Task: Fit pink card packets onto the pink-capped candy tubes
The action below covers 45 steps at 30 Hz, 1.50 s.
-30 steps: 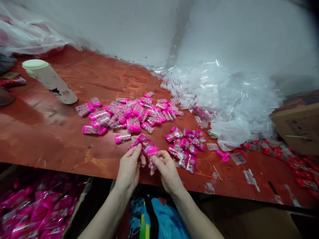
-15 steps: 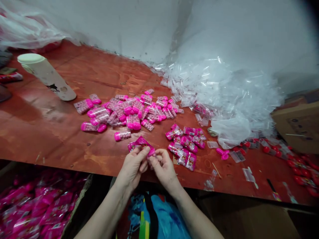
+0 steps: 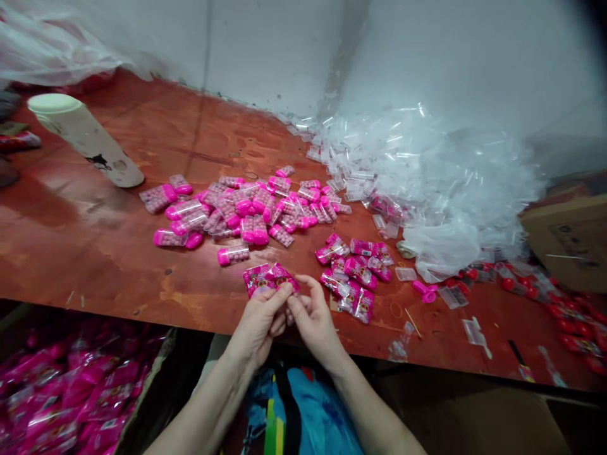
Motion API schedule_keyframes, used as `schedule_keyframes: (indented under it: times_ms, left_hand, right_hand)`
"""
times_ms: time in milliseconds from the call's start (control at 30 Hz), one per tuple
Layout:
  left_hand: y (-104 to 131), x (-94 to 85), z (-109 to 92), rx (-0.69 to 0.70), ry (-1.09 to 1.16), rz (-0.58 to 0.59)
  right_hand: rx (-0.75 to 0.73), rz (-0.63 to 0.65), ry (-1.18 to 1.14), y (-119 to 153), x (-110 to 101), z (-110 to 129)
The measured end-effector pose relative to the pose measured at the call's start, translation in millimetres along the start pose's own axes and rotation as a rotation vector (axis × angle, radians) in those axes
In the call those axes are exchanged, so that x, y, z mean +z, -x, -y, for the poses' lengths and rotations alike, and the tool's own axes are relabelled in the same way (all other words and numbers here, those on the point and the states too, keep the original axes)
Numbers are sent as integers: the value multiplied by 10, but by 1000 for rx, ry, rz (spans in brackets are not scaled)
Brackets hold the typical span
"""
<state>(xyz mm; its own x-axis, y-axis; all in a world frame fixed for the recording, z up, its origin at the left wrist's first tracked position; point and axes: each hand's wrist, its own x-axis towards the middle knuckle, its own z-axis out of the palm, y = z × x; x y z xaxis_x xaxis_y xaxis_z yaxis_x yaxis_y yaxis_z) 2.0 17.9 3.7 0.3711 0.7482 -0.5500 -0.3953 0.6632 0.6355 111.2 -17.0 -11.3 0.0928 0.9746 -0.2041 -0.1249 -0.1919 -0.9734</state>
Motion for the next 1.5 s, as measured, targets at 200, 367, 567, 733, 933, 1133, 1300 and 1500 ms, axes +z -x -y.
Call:
schedule_keyframes:
  times_ms: [200,367,567,733,933,1133,1300,1500]
  left_hand:
    - [24,-8,-25,38,-88,-33]
    - [6,6,-17,48,-111,-103]
    - [5,4,-23,18,-130,-105]
    - [9,-27,-62,70,-94,-86]
    - [14,-22,12,62,-76,-158]
    - [22,-37,-82,296,-156,-279]
    - [14,-89,-160,306,-97,-292]
    - [73,-85,-62,-6,-111,-33]
  right_hand:
    - [172,131,-322,2,-27,3]
    - [74,104,-176,76,-28,-59]
    - [34,93,-68,32,-75,-33]
    - [114,161,-176,23,-106,-4]
    - [-40,93,95,81,-103,-129]
    - [37,133,-54,117,-115,-103]
    - [99,175,-158,155,-108,-47]
    - [111,165,-223,141,-129,-98]
